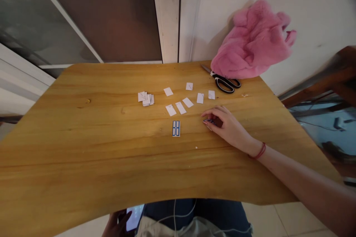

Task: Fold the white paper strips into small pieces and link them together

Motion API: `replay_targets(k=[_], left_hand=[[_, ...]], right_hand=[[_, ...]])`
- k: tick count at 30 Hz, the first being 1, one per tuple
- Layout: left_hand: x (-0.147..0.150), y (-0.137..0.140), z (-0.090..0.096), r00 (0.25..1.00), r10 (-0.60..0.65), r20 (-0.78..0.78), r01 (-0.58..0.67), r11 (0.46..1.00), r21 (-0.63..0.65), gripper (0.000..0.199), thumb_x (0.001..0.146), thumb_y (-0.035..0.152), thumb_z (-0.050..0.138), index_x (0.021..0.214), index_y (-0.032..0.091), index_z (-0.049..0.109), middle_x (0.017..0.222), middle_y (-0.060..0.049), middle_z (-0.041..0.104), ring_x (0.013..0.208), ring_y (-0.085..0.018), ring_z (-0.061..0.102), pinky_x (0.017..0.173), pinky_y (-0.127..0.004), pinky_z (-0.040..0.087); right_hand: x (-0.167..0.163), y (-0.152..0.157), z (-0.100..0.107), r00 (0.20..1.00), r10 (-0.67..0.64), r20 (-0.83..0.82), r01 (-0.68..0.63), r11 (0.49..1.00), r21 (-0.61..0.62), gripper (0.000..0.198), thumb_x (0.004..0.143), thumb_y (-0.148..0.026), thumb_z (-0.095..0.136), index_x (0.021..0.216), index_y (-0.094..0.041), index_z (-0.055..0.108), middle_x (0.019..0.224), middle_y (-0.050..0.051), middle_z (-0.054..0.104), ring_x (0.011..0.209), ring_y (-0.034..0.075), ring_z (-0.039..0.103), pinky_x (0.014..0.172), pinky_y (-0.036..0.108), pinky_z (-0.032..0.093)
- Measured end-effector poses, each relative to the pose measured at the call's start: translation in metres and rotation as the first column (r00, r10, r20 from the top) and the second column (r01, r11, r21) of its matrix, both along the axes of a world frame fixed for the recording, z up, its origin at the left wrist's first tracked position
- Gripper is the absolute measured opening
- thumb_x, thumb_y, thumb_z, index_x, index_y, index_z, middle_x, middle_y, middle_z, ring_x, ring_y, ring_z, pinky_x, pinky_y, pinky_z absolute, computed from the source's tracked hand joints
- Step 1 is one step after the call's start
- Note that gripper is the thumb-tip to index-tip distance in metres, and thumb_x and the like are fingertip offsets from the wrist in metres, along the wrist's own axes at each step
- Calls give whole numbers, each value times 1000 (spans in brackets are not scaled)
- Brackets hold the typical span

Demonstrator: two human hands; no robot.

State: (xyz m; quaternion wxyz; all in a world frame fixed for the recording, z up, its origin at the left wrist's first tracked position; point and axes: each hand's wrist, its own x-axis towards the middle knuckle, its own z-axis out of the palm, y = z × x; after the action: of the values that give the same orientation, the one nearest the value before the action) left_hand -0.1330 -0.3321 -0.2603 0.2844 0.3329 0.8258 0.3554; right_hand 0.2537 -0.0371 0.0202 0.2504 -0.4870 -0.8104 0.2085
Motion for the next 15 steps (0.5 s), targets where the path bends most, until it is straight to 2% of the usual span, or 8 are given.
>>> replay_targets(k=[3, 7, 9, 12, 15], left_hand=[[-2, 3, 4, 990, 69, 120, -67, 998, -20, 49, 47, 66, 61, 64, 20, 56, 72, -3, 57, 73, -25, 59, 67, -38, 52], [0, 7, 14, 960, 169, 224, -163, 986, -46, 49, 45, 61, 64, 73, 21, 57, 75, -3, 61, 78, -26, 60, 68, -37, 52], [1, 6, 19, 967, 145, 210, -141, 989, -32, 52, 44, 63, 64, 75, 22, 56, 73, -3, 60, 72, -26, 60, 63, -38, 51], [1, 0, 22, 994, 44, 99, -40, 999, -34, 58, 39, 68, 64, 73, 22, 55, 72, -3, 58, 62, -24, 57, 52, -36, 49], [1, -6, 23, 999, -43, 31, 44, 998, -36, 63, 39, 74, 59, 76, 23, 58, 77, -5, 56, 65, -25, 58, 52, -37, 49]], right_hand=[[0, 0, 0, 1000, -1, 1, 1, 1000, -1, 17, 80, -17, 55, 96, -23, 59, 86, 3, 56, 85, 20, 49, 78, 35, 41], [-1, 0, 1, 1000, -6, -2, 6, 1000, 1, 15, 81, -18, 54, 95, -22, 59, 85, 4, 56, 84, 20, 49, 77, 35, 41], [-2, 0, 1, 1000, -7, -2, 7, 1000, 0, 15, 81, -18, 54, 94, -22, 59, 86, 4, 55, 84, 20, 49, 77, 35, 41], [-2, -1, 2, 1000, -10, 2, 10, 1000, -7, 15, 81, -19, 54, 94, -22, 59, 85, 4, 55, 83, 20, 49, 77, 35, 41], [-2, -1, 3, 1000, -6, -2, 6, 1000, -4, 15, 81, -19, 54, 95, -22, 59, 85, 4, 55, 83, 20, 49, 77, 35, 41]])
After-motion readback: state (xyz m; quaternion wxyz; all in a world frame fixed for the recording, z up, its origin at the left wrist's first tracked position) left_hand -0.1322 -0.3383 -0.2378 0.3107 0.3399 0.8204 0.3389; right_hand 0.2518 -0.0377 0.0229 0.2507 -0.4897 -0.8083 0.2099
